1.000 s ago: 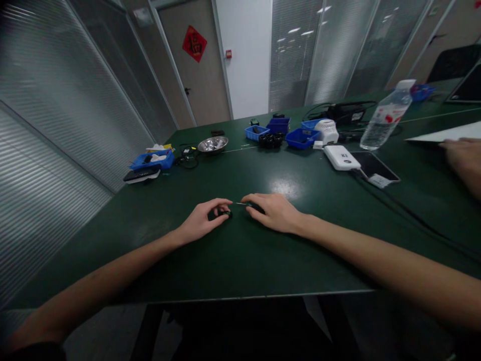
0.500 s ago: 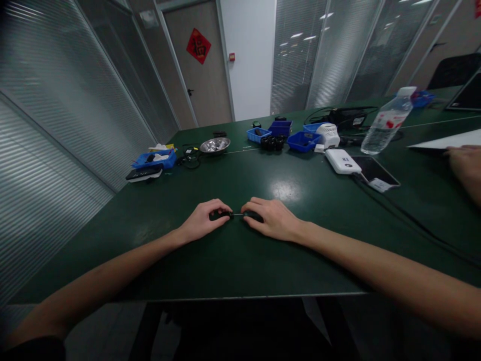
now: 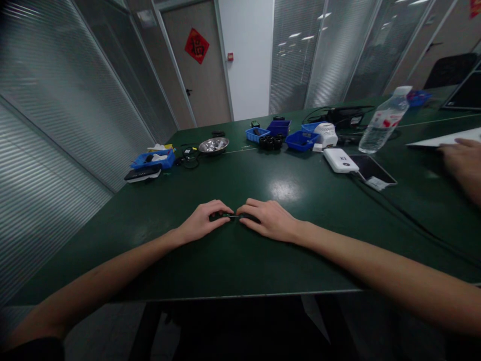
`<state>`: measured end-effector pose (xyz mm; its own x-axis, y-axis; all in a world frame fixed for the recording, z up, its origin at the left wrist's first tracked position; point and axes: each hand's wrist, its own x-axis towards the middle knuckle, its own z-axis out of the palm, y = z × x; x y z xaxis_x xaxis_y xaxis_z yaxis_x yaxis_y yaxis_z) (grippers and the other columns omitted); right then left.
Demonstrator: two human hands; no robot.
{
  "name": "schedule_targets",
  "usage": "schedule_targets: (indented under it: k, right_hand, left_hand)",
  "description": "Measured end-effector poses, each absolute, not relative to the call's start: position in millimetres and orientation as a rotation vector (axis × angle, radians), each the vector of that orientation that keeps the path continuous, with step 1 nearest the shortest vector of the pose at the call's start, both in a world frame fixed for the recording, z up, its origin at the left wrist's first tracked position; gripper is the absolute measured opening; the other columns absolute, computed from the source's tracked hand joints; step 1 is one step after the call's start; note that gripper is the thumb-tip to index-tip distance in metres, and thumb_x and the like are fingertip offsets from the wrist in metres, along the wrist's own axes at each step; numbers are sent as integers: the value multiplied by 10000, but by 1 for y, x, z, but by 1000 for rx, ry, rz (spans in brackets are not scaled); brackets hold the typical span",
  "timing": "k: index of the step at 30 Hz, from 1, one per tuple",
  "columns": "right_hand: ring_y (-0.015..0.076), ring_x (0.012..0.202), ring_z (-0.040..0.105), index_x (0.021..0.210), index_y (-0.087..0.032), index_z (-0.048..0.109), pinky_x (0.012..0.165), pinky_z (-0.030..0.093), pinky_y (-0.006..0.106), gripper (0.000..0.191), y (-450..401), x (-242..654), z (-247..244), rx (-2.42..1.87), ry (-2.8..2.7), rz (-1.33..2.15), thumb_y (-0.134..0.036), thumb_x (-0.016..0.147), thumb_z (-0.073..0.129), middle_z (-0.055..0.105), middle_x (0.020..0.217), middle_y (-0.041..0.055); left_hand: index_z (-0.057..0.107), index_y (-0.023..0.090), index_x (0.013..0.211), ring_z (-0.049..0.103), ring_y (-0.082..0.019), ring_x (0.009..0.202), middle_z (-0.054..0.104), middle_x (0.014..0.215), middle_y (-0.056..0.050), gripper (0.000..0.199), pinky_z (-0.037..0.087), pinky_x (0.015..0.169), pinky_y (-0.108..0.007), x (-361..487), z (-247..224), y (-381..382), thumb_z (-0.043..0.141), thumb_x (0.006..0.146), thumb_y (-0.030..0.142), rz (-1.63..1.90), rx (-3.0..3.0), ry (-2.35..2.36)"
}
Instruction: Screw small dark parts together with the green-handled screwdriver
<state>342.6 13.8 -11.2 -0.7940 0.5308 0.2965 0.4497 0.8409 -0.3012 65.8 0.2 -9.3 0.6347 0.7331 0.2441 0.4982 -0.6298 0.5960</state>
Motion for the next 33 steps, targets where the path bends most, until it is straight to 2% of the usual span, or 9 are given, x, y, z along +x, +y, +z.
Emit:
schedule_targets:
  k: [5,13,17,20,33]
  right_hand:
    - [185,840,649,1309,-219,638,704,488,306,338,13,336,-16,-785,-2608,255,-401,1074,476,649,1108,85]
    - [187,815,643,1254,-201,673,682,477,306,315,13,339,-13,-880,-2534,239,-374,1041,519,668,1065,86]
    - [179,783,639,1168,-198,708,674,455,303,265,14,344,-10,-896,-2489,212,-346,1001,563,687,1019,69]
    - [169,756,632,1140,-199,722,662,444,298,255,13,346,-10,-865,-2496,236,-347,994,574,689,984,61]
    - [179,821,649,1278,-227,656,681,472,294,332,12,341,-16,-757,-2619,239,-410,1069,474,664,1059,75]
  left_hand:
    - [697,194,1221,619,-200,989,676,1103,-75,249,483,873,-318,65,-9,2,638,1000,292,636,2378,924]
    - [656,196,1301,584,-171,851,664,1054,-58,375,467,746,-291,66,-12,3,707,946,303,693,2287,1009]
    - [709,185,1176,596,-179,872,672,1056,-66,260,471,754,-295,65,-13,2,688,956,321,718,2253,1048]
    - [719,188,1157,606,-185,906,680,1075,-67,234,473,765,-295,64,-14,2,671,968,317,711,2242,1046]
    - [737,179,1133,594,-175,848,678,1008,-63,263,458,741,-296,65,-13,3,692,962,373,678,2276,970]
